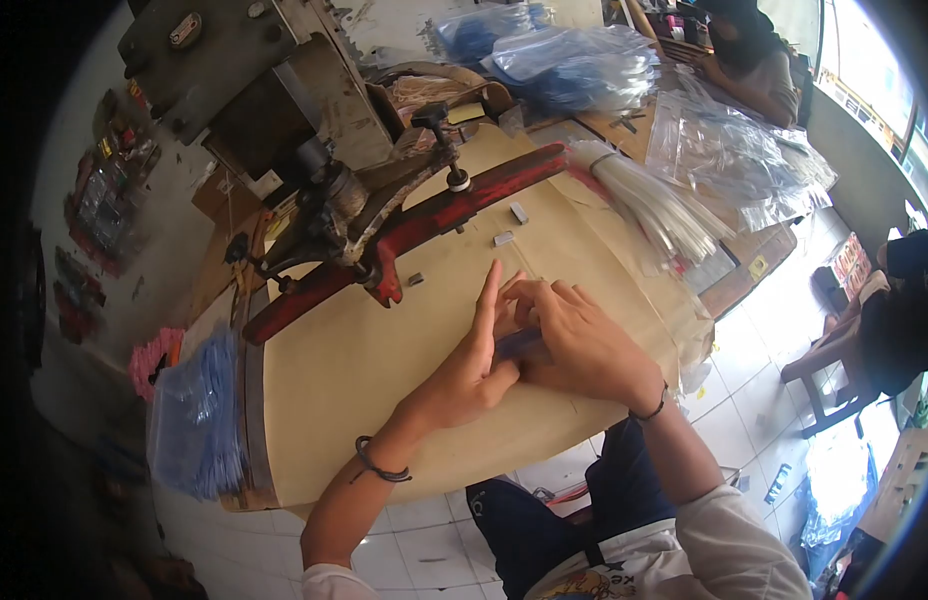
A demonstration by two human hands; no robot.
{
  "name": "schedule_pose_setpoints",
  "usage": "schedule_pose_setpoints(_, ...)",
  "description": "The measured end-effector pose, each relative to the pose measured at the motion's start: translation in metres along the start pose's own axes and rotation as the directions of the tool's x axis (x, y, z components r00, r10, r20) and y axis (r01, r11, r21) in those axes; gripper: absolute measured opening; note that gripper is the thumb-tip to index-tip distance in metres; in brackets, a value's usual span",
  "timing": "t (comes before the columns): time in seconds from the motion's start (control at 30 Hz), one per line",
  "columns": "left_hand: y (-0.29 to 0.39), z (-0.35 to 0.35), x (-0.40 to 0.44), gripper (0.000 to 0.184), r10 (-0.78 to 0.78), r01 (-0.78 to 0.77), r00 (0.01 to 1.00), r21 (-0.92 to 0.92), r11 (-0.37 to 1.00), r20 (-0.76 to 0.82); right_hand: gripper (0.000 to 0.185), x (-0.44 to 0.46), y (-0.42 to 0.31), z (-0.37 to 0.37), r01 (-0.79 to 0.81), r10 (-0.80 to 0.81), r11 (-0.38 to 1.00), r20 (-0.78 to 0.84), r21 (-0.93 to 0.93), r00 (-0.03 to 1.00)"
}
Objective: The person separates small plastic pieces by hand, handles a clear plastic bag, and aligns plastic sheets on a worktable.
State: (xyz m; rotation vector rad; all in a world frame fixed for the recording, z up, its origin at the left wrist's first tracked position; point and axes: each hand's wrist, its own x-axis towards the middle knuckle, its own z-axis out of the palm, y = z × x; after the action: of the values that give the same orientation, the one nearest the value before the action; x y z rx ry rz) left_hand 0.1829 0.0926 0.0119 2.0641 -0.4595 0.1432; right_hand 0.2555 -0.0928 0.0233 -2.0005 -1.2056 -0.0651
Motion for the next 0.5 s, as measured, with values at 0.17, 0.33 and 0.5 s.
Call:
schedule_pose_setpoints(0.17, -0.004, 0.007, 0.004, 0.097, 0.006, -0.011, 0.999, -0.118, 0.993, -0.037, 0.054, 0.001, 0.003, 0.006, 0.014, -0.014, 1.0, 0.0, 0.023, 1.0)
schedule_pose_setpoints(0.33, 0.0, 0.002, 0.004, 0.074, 0.003, -0.021, 0.994, -0.158, 0.987, -0.108, 0.036, 0.003, 0.005, 0.001, -0.052, 0.051, 0.984, 0.014, 0.169, 0.999)
schedule_pose_setpoints(0.5, 0.006, 0.0, -0.001, 0.055, 0.027, 0.004, 0.986, 0.188, 0.982, -0.163, 0.043, 0.001, 0.0, 0.001, -0.081, 0.082, 0.988, -0.002, -0.132, 0.997)
